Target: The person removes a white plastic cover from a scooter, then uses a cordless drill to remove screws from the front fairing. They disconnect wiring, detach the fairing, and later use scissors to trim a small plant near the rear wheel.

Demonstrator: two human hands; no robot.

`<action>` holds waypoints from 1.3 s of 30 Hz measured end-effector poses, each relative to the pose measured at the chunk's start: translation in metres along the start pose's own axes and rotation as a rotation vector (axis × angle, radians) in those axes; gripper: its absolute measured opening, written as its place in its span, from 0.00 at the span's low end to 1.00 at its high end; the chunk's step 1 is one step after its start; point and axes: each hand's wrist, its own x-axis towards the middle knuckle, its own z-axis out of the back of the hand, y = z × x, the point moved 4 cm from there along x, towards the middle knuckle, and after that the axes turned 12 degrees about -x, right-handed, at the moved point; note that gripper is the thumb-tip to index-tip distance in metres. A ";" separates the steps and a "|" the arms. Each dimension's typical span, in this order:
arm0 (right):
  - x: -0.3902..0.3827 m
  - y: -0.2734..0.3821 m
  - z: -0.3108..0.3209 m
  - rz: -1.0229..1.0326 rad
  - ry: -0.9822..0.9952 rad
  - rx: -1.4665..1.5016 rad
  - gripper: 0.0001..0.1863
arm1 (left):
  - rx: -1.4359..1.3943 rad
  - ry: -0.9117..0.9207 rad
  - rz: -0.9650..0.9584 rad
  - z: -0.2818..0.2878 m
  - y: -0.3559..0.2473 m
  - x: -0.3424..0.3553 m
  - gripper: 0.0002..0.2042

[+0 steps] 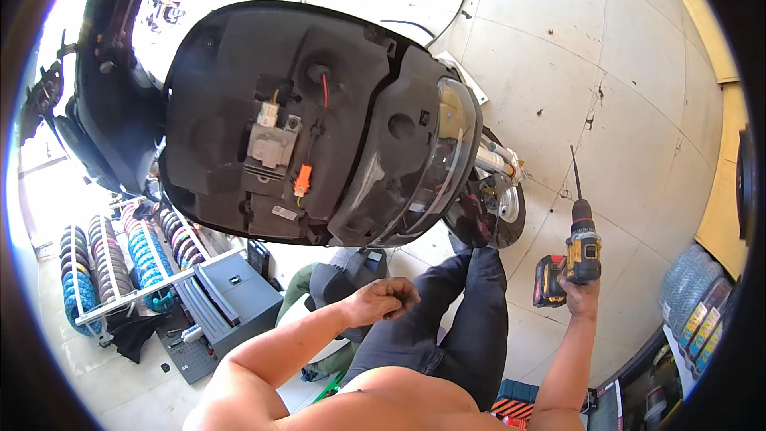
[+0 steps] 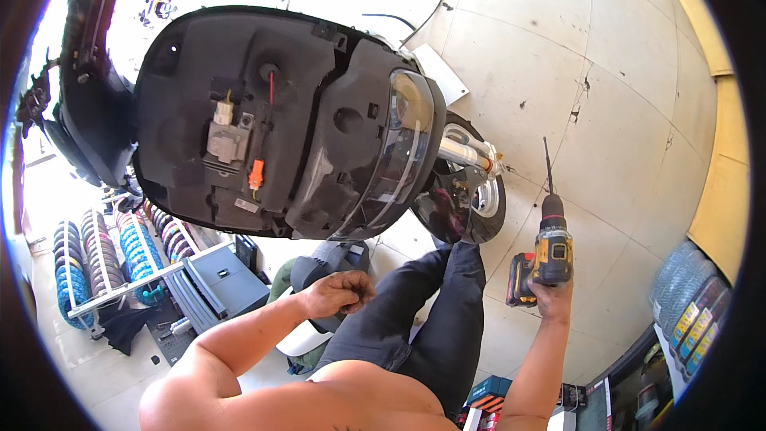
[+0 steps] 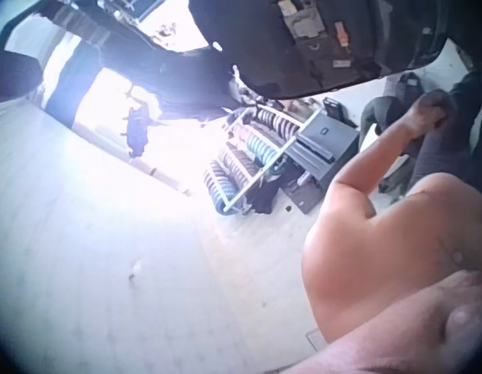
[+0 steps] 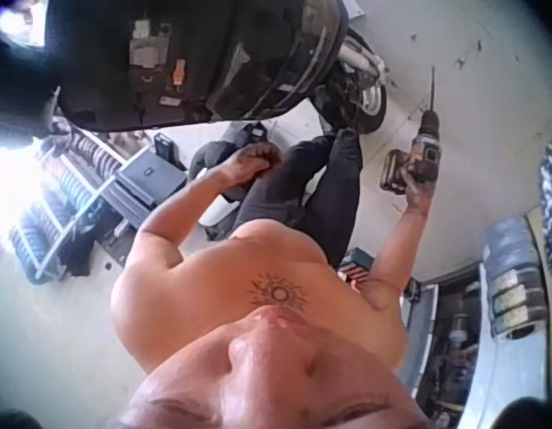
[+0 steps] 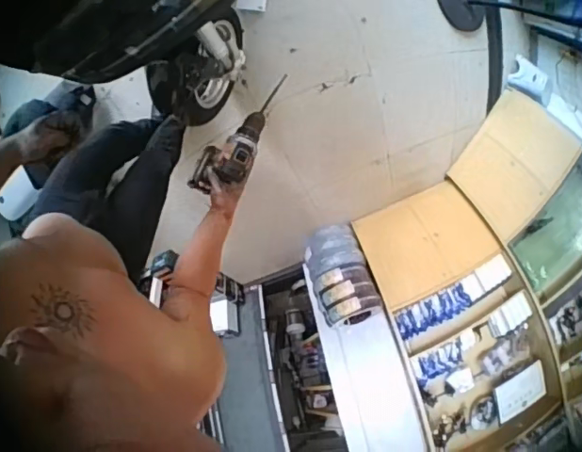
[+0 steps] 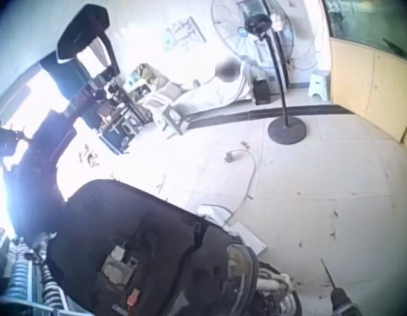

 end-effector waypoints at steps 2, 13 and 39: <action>-0.001 -0.004 0.004 -0.009 0.015 0.033 0.30 | 0.104 0.007 -0.043 0.014 0.014 0.009 0.14; 0.044 -0.056 -0.003 -0.018 0.080 0.587 0.39 | 0.170 -0.055 0.000 0.032 0.123 0.066 0.16; 0.234 -0.337 0.254 -0.409 -0.051 0.434 0.39 | 0.036 0.086 -0.025 -0.078 0.251 0.220 0.10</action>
